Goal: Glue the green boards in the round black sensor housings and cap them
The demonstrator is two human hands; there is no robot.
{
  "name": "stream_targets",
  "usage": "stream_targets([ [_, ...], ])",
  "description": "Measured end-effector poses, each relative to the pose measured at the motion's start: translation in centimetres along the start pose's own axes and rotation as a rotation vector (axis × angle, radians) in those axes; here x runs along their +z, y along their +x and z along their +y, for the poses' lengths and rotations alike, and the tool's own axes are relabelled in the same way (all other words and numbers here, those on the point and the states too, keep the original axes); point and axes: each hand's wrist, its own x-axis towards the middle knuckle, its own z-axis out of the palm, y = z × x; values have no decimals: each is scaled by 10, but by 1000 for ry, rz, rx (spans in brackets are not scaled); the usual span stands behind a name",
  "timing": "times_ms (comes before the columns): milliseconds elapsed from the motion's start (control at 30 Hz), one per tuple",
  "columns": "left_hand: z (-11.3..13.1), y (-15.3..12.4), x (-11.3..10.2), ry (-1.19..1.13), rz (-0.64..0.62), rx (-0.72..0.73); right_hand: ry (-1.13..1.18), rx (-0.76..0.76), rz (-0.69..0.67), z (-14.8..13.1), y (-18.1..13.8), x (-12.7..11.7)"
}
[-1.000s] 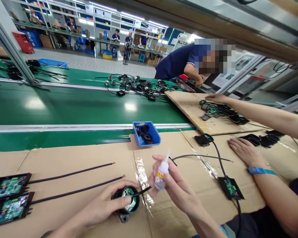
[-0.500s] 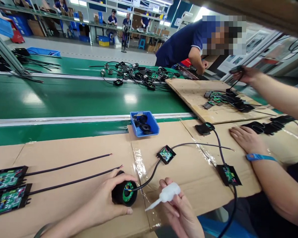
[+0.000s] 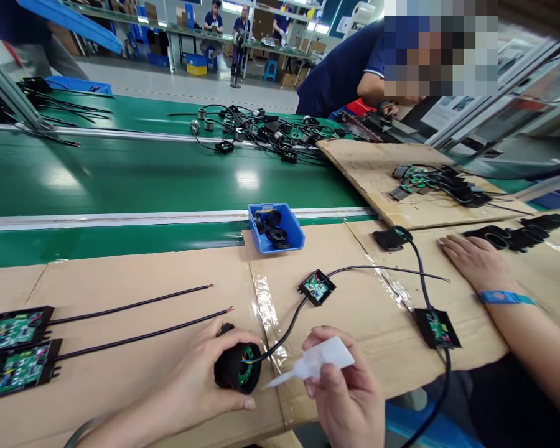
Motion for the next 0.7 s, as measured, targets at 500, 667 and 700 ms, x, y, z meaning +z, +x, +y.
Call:
stream_targets([
  [500,0,-1,5,60,46,33,-624,-615,-267,-29,1,19],
  [667,3,-2,6,68,63,59,-647,-615,-294,-29,2,21],
  [700,4,-2,6,66,65,62,-650,-618,-297,-29,2,21],
])
